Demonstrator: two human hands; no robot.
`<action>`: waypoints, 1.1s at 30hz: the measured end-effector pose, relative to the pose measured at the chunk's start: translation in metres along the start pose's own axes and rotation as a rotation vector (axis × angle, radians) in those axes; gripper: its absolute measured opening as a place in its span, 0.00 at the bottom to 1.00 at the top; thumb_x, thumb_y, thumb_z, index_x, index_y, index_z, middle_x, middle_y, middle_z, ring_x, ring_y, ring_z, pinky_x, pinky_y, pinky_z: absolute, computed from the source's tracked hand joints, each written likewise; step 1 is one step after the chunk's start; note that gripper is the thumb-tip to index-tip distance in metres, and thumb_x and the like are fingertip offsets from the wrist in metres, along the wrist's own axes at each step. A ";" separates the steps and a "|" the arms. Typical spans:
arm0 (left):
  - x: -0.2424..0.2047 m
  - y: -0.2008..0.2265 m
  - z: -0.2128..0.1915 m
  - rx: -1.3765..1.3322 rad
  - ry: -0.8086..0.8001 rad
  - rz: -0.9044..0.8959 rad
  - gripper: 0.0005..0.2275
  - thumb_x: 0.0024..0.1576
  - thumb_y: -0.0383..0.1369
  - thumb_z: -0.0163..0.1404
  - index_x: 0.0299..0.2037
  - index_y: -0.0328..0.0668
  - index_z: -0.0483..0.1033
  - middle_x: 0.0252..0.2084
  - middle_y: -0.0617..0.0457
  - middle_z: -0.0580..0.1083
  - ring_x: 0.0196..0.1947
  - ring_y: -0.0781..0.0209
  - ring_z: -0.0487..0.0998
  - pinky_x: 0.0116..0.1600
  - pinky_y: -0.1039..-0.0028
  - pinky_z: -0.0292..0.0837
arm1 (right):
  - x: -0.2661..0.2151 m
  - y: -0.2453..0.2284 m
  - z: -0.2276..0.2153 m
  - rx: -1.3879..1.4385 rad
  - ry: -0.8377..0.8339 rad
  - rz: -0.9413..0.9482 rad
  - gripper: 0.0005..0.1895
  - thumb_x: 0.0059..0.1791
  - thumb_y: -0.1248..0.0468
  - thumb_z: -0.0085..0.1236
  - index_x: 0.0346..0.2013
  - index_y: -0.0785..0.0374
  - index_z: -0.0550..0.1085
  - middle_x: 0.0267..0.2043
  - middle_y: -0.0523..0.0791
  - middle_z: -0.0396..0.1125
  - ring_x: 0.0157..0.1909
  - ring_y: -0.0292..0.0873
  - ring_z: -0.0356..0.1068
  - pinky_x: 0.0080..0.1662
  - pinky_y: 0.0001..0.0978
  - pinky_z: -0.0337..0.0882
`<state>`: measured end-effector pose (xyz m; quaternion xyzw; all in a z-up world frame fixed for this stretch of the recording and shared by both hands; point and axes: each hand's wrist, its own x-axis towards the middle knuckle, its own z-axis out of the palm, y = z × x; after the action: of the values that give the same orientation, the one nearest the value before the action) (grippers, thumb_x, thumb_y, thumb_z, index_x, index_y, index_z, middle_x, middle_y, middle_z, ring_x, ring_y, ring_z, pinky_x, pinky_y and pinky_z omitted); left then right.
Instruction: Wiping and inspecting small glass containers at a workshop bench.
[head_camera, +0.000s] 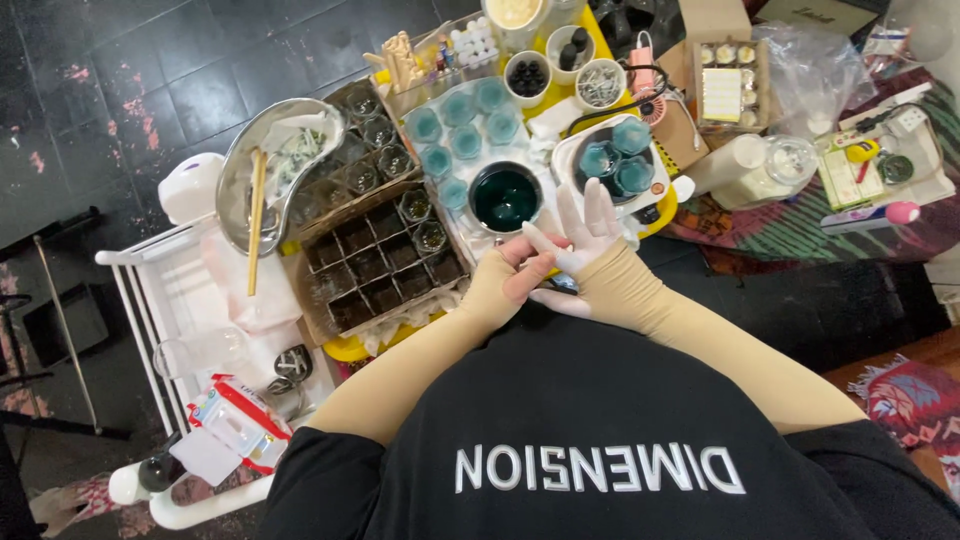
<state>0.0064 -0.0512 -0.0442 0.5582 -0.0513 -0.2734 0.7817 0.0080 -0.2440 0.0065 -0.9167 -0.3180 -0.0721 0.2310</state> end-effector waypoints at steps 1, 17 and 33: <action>0.005 -0.003 0.003 0.001 -0.003 0.001 0.14 0.65 0.37 0.52 0.56 0.36 0.76 0.49 0.56 0.77 0.51 0.68 0.75 0.57 0.76 0.70 | -0.002 0.003 -0.003 -0.002 0.002 0.001 0.41 0.43 0.44 0.65 0.68 0.53 0.66 0.76 0.65 0.39 0.73 0.82 0.33 0.69 0.68 0.41; 0.026 0.003 0.015 -0.234 0.108 0.047 0.15 0.68 0.39 0.48 0.57 0.35 0.75 0.51 0.54 0.78 0.51 0.65 0.78 0.60 0.70 0.74 | 0.014 0.013 -0.038 0.227 -0.146 -0.036 0.53 0.42 0.45 0.66 0.71 0.67 0.53 0.70 0.71 0.43 0.71 0.79 0.41 0.69 0.64 0.43; -0.070 0.011 -0.051 1.109 0.840 0.265 0.06 0.58 0.36 0.57 0.42 0.46 0.82 0.40 0.48 0.77 0.44 0.47 0.75 0.52 0.60 0.70 | 0.096 -0.001 0.008 0.035 -0.258 -0.479 0.04 0.43 0.60 0.66 0.27 0.54 0.79 0.27 0.42 0.69 0.38 0.48 0.69 0.48 0.44 0.66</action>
<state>-0.0288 0.0279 -0.0369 0.9213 0.0552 0.1289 0.3628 0.0828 -0.1867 0.0262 -0.8128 -0.5538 -0.0020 0.1806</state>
